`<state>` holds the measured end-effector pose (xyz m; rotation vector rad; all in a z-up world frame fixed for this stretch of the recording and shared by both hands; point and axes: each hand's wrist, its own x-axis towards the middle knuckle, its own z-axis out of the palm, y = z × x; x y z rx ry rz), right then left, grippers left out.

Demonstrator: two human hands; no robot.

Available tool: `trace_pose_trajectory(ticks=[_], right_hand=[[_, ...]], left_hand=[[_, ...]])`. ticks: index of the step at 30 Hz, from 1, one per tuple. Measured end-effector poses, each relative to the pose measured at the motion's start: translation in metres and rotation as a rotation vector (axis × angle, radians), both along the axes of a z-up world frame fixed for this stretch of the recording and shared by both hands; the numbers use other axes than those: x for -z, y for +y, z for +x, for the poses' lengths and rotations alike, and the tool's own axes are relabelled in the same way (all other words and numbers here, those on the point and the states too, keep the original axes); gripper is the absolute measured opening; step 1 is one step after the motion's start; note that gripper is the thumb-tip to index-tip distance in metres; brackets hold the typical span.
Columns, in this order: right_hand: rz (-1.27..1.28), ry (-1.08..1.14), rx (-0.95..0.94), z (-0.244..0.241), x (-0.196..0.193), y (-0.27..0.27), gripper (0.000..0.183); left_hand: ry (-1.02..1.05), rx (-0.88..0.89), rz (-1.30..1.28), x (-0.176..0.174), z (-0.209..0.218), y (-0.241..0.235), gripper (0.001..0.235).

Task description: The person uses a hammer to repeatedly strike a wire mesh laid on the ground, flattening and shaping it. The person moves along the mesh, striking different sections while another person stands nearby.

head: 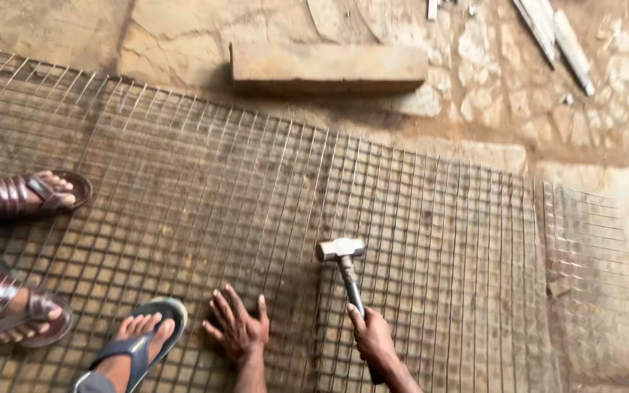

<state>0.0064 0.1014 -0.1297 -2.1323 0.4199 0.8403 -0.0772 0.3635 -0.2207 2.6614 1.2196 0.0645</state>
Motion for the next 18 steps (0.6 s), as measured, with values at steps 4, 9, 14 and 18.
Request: trace_pose_trajectory(ticks=[4,9,14,18], right_hand=[[0.189,-0.156,0.172,0.002,-0.024,-0.007,0.044],[0.029,-0.116,0.100,0.025,-0.029,0.041,0.029],[-0.101,0.074,-0.164,0.087,-0.002,0.077,0.037],[-0.079,-0.033,-0.129,0.086,-0.006,0.084,0.043]], left_hand=[[-0.027,0.013,-0.007,0.010,-0.008,-0.008,0.091],[-0.014,0.000,0.009,0.010,-0.004,-0.005,0.091],[0.049,-0.019,0.022,0.018,-0.002,-0.002,0.089],[0.213,-0.031,-0.015,0.023,-0.005,-0.001,0.090]])
